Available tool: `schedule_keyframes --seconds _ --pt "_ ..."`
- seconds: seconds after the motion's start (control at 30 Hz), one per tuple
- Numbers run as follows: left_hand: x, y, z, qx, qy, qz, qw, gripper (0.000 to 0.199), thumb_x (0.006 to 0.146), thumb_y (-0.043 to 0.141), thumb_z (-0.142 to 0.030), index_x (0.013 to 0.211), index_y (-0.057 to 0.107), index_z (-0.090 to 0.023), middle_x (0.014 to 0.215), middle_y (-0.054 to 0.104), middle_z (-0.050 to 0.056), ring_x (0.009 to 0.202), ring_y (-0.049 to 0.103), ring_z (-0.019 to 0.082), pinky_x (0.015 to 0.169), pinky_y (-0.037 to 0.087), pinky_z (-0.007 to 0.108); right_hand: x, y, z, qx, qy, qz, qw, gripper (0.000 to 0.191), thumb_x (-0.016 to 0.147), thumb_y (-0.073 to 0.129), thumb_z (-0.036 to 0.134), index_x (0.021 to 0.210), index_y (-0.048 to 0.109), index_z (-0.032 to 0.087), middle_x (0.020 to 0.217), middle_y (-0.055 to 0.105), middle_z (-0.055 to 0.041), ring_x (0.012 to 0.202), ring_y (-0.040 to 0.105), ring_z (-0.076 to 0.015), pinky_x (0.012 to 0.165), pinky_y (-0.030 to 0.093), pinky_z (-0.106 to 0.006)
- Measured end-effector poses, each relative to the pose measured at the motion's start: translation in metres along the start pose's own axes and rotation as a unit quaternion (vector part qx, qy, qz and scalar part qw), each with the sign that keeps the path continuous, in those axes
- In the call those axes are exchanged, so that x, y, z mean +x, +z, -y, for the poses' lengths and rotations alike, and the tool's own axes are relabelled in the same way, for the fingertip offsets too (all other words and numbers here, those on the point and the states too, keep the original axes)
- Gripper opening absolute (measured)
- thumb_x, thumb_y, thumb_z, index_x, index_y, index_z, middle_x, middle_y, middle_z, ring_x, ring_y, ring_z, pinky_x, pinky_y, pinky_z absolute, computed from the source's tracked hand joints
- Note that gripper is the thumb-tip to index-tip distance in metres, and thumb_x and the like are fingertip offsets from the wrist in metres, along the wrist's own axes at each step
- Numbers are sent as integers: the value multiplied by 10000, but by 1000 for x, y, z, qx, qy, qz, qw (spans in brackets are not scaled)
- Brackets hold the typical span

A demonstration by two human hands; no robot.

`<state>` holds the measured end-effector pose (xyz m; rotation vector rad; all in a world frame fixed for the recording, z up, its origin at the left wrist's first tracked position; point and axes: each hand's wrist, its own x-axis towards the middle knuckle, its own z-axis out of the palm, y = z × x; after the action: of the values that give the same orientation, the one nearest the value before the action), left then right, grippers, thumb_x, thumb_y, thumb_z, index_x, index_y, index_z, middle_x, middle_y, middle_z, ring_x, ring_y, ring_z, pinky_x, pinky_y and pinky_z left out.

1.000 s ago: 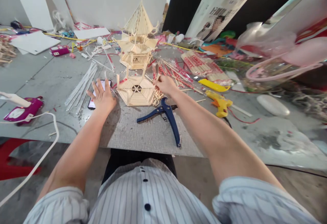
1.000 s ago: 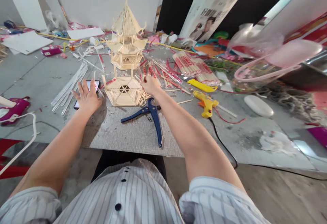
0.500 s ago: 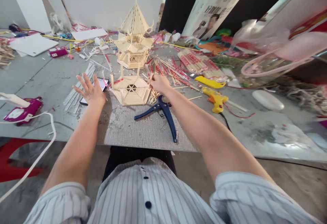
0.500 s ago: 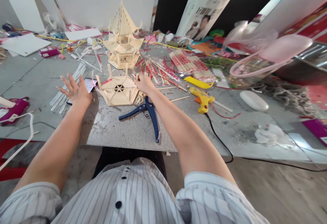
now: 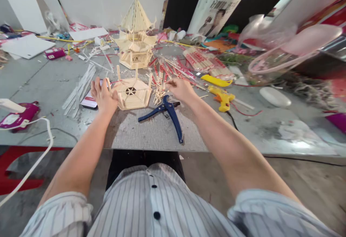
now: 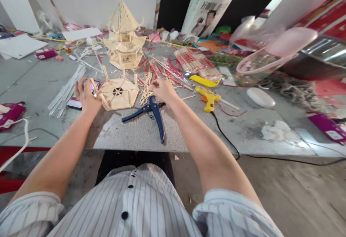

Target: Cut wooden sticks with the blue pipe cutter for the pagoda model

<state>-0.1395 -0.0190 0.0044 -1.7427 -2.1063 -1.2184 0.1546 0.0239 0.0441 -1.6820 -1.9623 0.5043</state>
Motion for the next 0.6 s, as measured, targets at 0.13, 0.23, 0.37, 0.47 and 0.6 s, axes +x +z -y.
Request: schedule_keyframes --seconds 0.13,0.23,0.37,0.47,0.6 --pt "-2 -11 -13 -1 32 -16 999 651 803 567 -331 1374 436 -46 1537 264 239 1454 180 343 1182 132 519 -7 -21 -29 -43 44 -9 998 246 854 541 210 1024 704 136 999 728 -97 955 672 -237 874 481 -353" --pt "-2 -14 -10 -52 86 -54 993 580 883 443 -416 1334 473 -51 1514 289 246 1450 192 338 1178 141 534 0 -29 -46 -91 50 -10 994 252 844 542 181 1026 713 140 1023 723 -114 1011 662 -274 910 478 -389" --pt "-8 -16 -8 -139 113 -43 983 580 876 465 -513 1351 456 -180 1553 250 174 1470 155 347 1167 132 581 10 -32 -54 -146 36 21 988 294 839 534 158 1075 708 141 1112 700 -124 1085 634 -298 945 466 -413" --pt "-17 -11 -15 -176 169 -2 970 700 826 523 -576 1388 392 -180 1503 337 191 1430 272 337 1143 249 535 15 -29 -46 -150 16 37 988 295 843 539 188 1086 703 146 1116 699 -118 1077 637 -275 940 469 -391" --pt "-27 0 -27 -249 137 100 954 742 813 572 -515 1411 299 -172 1261 570 175 886 656 176 763 536 316 23 -19 -27 -123 -29 48 991 276 841 548 213 1058 706 152 1092 709 -101 1034 649 -236 920 467 -355"
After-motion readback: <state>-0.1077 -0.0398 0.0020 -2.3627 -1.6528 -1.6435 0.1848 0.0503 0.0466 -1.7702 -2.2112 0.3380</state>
